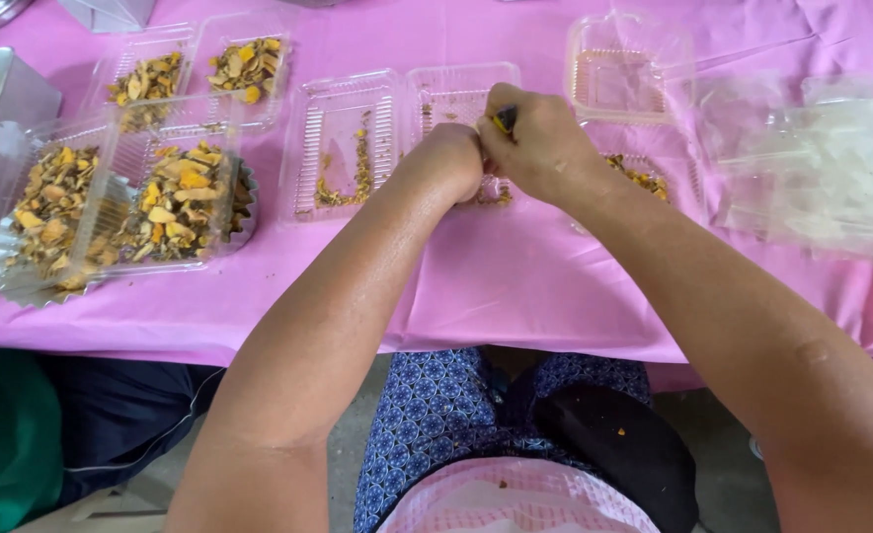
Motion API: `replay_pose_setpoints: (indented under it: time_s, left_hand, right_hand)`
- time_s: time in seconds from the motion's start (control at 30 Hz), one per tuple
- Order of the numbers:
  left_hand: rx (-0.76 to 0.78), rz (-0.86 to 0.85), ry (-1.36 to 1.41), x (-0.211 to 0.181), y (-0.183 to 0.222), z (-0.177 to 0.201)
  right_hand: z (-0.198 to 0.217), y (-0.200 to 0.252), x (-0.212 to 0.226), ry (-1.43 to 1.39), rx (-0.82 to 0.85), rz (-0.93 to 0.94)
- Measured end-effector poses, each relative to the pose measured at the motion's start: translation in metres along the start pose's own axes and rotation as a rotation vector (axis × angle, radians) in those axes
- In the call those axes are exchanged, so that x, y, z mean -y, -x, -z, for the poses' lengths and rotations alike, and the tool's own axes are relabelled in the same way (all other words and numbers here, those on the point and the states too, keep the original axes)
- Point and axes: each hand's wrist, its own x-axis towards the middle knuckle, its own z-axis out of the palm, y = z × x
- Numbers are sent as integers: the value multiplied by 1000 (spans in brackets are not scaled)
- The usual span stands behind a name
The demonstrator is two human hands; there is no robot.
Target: Sorting, cleaning with a brush, and bagging dried leaves on a table.
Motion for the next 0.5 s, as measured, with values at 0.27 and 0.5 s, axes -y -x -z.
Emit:
replay_pose_setpoints:
  time_s: [0.27, 0.5]
  left_hand:
    - [46, 80, 53, 7, -1, 5]
    - [-117, 124, 266, 27, 18, 11]
  right_hand:
    - [16, 15, 34, -228, 47, -128]
    - [26, 12, 30, -348, -10, -189]
